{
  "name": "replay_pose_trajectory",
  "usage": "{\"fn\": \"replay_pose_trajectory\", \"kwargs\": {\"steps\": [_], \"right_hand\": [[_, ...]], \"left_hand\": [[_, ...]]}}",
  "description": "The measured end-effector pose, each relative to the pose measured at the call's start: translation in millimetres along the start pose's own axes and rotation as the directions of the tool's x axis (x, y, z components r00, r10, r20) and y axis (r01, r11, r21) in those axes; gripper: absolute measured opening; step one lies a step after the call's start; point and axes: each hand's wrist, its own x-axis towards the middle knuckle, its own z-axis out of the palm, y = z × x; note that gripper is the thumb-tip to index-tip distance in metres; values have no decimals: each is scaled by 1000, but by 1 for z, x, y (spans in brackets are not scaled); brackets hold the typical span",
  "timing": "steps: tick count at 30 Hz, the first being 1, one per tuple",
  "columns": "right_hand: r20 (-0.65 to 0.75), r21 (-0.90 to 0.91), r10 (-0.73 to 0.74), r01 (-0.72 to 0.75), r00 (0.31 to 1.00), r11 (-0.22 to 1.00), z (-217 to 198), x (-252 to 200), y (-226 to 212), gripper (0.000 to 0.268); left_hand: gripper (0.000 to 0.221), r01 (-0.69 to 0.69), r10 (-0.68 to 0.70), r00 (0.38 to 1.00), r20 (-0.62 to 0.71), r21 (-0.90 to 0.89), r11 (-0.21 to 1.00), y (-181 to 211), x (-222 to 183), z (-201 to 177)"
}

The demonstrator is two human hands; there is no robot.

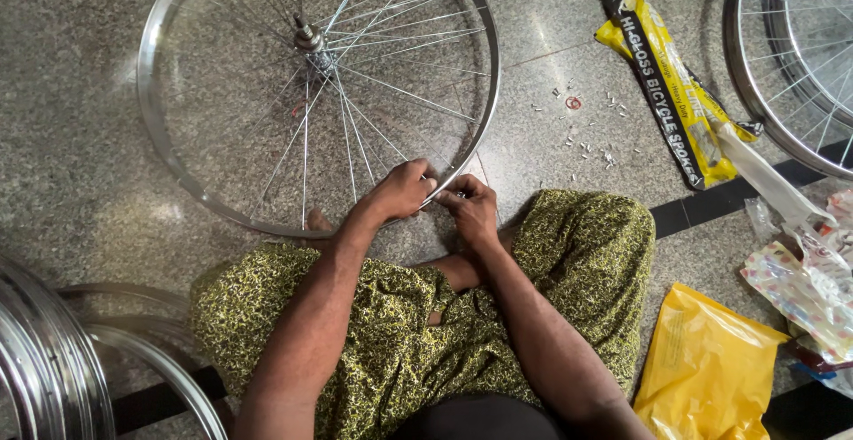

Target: The person threads spokes through the hub of a bicycle wheel and attaches them to the rim by hand, handling the metal spokes one at a time.

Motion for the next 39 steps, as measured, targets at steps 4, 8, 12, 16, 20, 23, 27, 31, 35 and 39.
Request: {"fn": "replay_pose_trajectory", "kwargs": {"steps": [4,8,12,16,20,23,27,31,35,39], "right_hand": [[52,83,-12,7,999,997,-2,1,-4,10],[56,113,30,-36,998,993,-1,-6,-11,10],[60,-7,12,-12,998,1000,-1,-10,-18,12],[58,32,11,-13,998,999,-1,-9,-16,11],[65,9,11,-12,998,1000,0,-10,-19,11],[55,9,33,-34,998,999,1,-12,-19,9],[52,14,26,-27,998,1000,3,-12,-22,10],[49,21,23,-24,999,999,3,-13,-20,10],[72,45,27,-31,997,999,2,-14,-23,10],[40,-20,81,-81,996,997,4,-16,-25,9]], "left_hand": [[33,6,36,992,-117,341,940,-2,6,8],[29,-45,62,996,-68,231,972,-16,17,0],[41,89,-36,988,-151,365,927,-12,11,9],[27,-123,136,989,-54,205,971,-14,13,-6],[45,72,-26,992,-125,383,921,-2,5,5],[28,-31,35,999,-23,165,986,-9,11,-5],[38,61,-22,993,-115,353,934,-3,3,4],[38,33,-20,998,-53,263,964,-2,2,-2],[31,66,-50,996,-71,255,965,-1,-1,-1],[37,65,-44,995,-90,250,966,0,0,-1]]}}
